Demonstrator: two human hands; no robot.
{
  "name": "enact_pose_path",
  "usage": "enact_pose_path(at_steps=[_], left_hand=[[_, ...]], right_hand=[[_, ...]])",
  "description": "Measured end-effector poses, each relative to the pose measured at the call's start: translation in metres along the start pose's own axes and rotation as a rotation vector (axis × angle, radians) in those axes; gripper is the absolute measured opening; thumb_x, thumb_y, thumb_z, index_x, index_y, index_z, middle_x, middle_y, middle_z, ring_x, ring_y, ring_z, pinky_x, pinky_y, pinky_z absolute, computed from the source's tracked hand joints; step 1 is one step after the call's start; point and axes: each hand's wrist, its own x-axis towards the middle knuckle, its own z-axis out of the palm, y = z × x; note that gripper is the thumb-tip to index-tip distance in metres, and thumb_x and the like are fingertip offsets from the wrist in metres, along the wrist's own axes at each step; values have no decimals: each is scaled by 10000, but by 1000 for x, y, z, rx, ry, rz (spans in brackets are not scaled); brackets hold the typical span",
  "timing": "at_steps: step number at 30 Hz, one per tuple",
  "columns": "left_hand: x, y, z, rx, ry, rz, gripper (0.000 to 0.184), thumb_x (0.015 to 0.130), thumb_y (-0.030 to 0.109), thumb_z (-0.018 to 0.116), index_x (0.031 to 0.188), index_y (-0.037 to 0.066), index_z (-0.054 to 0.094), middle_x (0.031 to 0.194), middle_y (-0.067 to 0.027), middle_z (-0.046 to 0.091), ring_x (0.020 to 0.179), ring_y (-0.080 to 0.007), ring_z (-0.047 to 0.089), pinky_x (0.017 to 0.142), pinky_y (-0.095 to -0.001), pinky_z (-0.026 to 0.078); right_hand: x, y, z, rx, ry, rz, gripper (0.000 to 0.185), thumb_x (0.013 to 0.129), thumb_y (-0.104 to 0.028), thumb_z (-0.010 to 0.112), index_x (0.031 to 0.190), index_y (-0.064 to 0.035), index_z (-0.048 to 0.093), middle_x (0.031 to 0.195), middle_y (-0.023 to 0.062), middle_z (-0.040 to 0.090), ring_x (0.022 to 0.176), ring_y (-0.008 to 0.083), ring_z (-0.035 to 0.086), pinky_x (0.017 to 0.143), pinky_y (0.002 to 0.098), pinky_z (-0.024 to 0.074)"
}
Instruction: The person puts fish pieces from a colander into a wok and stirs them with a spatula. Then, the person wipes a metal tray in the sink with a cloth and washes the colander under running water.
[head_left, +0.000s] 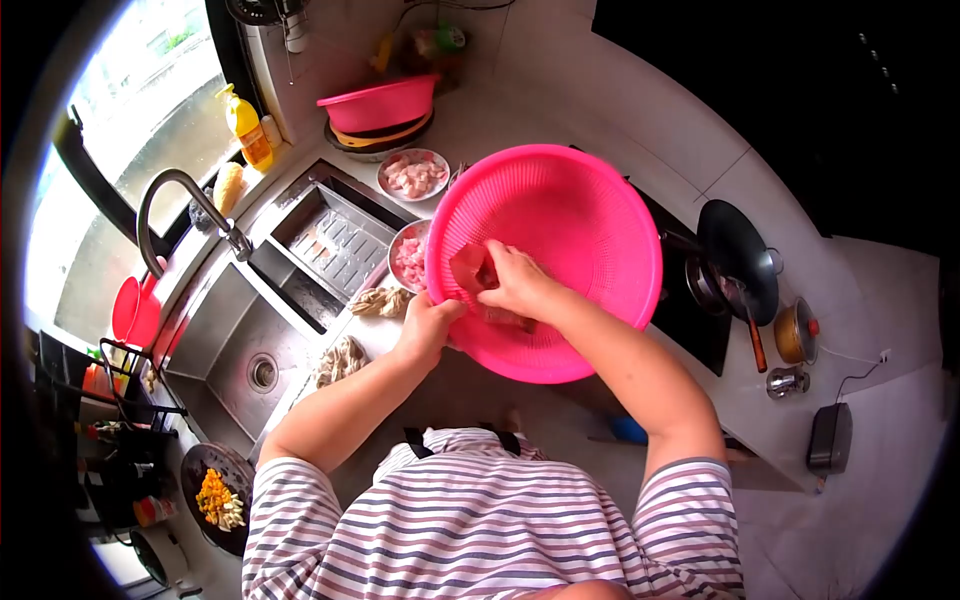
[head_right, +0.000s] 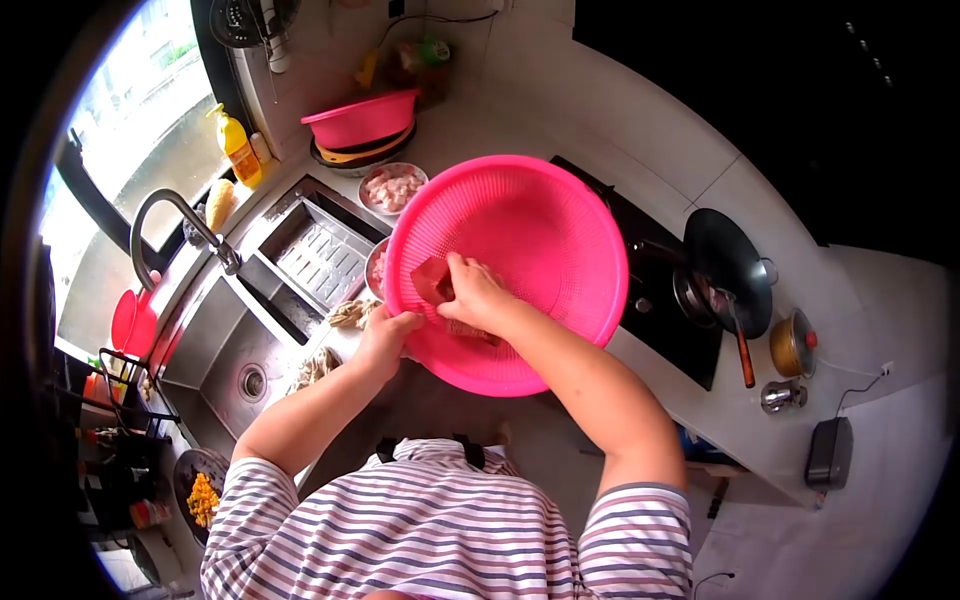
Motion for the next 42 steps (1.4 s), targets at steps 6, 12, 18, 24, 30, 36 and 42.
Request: enact_pose_path(at_steps=[6, 12, 18, 24, 30, 36, 42], left_hand=[[-8, -17, -24, -65, 16, 93, 209, 741, 50, 552, 944, 15, 586, 794, -66, 624, 633, -171, 598, 538, -272, 479], [-4, -12, -23, -15, 1, 28, 240, 719, 4, 531, 956, 4, 571, 820, -74, 616, 656, -167, 603, 519, -265, 493], [12, -20, -7, 42, 54, -35, 197, 736, 19, 532, 926, -16, 571, 789, -85, 615, 589, -183, 600, 447, -264, 485], [19, -24, 12, 43, 190, -22, 154, 751, 67, 576, 893, 7, 579, 742, -50, 600, 499, -132, 550, 342, -217, 390], [10, -26, 33, 33, 288, 7, 136, 752, 73, 585, 883, 48, 559, 687, 13, 557, 453, -65, 456, 339, -193, 265], [-7, -33, 34, 24, 433, 49, 175, 740, 64, 589, 903, 20, 547, 690, 6, 550, 471, -71, 472, 357, -190, 324], [-25, -31, 25, -8, 460, 45, 239, 727, 51, 579, 959, 4, 547, 765, -24, 580, 504, -87, 500, 375, -186, 330]], right_hand=[[39, -8, 47, 144, 6, -45, 364, 563, -212, 657, 835, 16, 579, 808, 254, 599, 786, 352, 609, 668, 428, 485], [40, -2, 13, 225, -94, -91, 417, 549, -161, 644, 889, 59, 544, 766, 268, 587, 727, 356, 614, 648, 388, 502], [-5, 19, -130, 750, -126, -126, 386, 613, 21, 593, 983, 16, 487, 786, 78, 571, 730, 139, 581, 585, 286, 500], [-55, 137, -265, 261, 331, 107, 472, 630, -98, 653, 1061, -43, 470, 888, 112, 561, 759, 219, 585, 656, 346, 484], [-87, 356, -260, -469, 337, 395, 216, 786, -133, 511, 988, -78, 460, 1022, 166, 537, 914, 377, 539, 745, 453, 453], [-89, 457, -211, -533, 206, 561, 375, 725, -31, 566, 1065, -94, 423, 1130, 156, 491, 953, 365, 543, 779, 446, 455], [-67, 440, -231, -580, 308, 571, 605, 721, 17, 543, 1274, -77, 316, 1317, 217, 329, 1109, 412, 446, 912, 440, 412]])
